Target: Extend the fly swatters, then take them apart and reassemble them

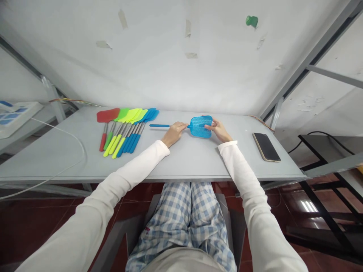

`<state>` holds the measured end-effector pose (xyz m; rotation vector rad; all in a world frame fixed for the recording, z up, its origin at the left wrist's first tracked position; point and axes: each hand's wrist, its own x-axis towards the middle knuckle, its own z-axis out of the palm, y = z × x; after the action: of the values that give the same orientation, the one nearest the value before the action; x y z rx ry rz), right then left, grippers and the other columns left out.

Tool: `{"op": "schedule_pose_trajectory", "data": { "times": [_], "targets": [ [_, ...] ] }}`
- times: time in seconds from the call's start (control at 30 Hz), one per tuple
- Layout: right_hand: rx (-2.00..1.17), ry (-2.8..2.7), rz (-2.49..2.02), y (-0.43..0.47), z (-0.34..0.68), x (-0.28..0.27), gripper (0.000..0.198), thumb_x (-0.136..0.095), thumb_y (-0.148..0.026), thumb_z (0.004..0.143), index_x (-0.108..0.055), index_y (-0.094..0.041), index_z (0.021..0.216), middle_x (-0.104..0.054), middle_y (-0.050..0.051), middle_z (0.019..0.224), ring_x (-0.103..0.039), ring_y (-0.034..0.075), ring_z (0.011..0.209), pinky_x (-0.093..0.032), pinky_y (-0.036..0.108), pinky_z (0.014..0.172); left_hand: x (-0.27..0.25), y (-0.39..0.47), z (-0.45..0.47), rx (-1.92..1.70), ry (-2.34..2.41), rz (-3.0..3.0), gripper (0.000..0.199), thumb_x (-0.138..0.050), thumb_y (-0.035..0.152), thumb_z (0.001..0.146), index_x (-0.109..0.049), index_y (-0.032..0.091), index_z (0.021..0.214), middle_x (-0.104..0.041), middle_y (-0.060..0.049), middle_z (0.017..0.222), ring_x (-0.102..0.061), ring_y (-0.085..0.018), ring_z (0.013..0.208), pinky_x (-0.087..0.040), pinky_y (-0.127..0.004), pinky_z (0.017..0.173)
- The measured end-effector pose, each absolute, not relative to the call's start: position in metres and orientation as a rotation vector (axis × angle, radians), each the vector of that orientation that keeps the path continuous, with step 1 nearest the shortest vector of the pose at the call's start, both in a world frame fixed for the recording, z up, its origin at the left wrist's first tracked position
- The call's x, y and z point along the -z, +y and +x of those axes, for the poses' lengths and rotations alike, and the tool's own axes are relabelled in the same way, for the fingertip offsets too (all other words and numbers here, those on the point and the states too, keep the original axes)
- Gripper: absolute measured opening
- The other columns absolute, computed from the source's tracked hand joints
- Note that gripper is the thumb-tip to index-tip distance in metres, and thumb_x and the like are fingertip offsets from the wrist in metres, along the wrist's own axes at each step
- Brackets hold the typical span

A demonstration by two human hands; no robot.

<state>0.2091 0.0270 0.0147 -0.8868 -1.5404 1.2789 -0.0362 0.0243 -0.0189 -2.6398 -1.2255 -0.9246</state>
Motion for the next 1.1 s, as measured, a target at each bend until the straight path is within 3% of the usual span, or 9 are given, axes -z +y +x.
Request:
{"op": "schedule_pose_trajectory", "data": {
  "times": [0.2,0.33,0.57,0.83,0.9,1.0,1.1],
  "targets": [
    [-0.979,-1.62,-0.875,0.034,0.219,-0.014,0.007,-0.076,-0.03,0.067,-0.076,-0.025,0.072,-0.076,0.002,0.088,-0.068,0.023,0.098,-0.051,0.04,0.096,0.013,0.029,-0.034,0.933,-1.296,-2.608,0.05,-0.035,-0.005,0.078,-0.064,0.014,0.115,-0.07,-0.009,0.101,-0.06,-0.02,0.096,-0.047,-0.036,0.092],
    [-0.824,-1.703,-0.796,0.03,0.218,-0.018,0.017,-0.07,-0.032,0.073,-0.072,-0.027,0.057,-0.076,0.002,0.083,-0.064,0.024,0.109,-0.047,0.044,0.102,0.012,0.031,-0.033,1.002,-1.355,-2.599,0.046,-0.035,-0.001,0.082,-0.065,0.015,0.113,-0.07,-0.009,0.101,-0.061,-0.02,0.096,-0.047,-0.034,0.091],
    [-0.709,-1.686,-0.756,0.028,0.221,-0.023,0.019,-0.068,-0.037,0.077,-0.074,-0.028,0.061,-0.075,0.004,0.079,-0.067,0.024,0.101,-0.05,0.044,0.098,0.011,0.04,-0.027,1.048,-1.341,-2.606,0.041,-0.038,0.002,0.085,-0.067,0.017,0.109,-0.071,-0.008,0.099,-0.061,-0.019,0.095,-0.047,-0.031,0.088],
    [-0.781,-1.549,-0.882,0.03,0.225,-0.024,0.014,-0.074,-0.034,0.067,-0.069,-0.027,0.056,-0.074,0.003,0.079,-0.066,0.025,0.102,-0.045,0.045,0.103,0.01,0.046,-0.024,1.12,-1.301,-2.564,0.036,-0.037,0.006,0.089,-0.068,0.017,0.104,-0.071,-0.007,0.095,-0.061,-0.017,0.09,-0.048,-0.031,0.084],
    [-0.858,-1.499,-0.893,0.035,0.224,-0.021,0.007,-0.072,-0.033,0.066,-0.072,-0.026,0.068,-0.075,0.002,0.092,-0.064,0.024,0.107,-0.045,0.043,0.103,0.01,0.045,-0.025,1.072,-1.29,-2.544,0.034,-0.038,0.009,0.091,-0.067,0.016,0.107,-0.071,-0.008,0.096,-0.061,-0.018,0.091,-0.048,-0.032,0.086],
    [-1.034,-1.282,-0.981,0.042,0.222,-0.016,0.029,-0.065,-0.045,0.072,-0.069,-0.029,0.097,-0.068,0.001,0.12,-0.06,0.023,0.114,-0.05,0.041,0.095,0.01,0.04,-0.023,0.994,-1.239,-2.544,0.034,-0.038,0.009,0.091,-0.065,0.014,0.111,-0.071,-0.01,0.101,-0.061,-0.019,0.094,-0.046,-0.034,0.09],
    [-1.258,-1.174,-1.087,0.045,0.219,-0.012,0.04,-0.064,-0.056,0.074,-0.066,-0.025,0.099,-0.069,0.006,0.114,-0.064,0.024,0.106,-0.055,0.039,0.086,0.01,0.037,-0.019,0.953,-1.179,-2.551,0.035,-0.038,0.008,0.092,-0.064,0.013,0.114,-0.07,-0.011,0.103,-0.06,-0.02,0.096,-0.045,-0.036,0.092]
  ]
}}
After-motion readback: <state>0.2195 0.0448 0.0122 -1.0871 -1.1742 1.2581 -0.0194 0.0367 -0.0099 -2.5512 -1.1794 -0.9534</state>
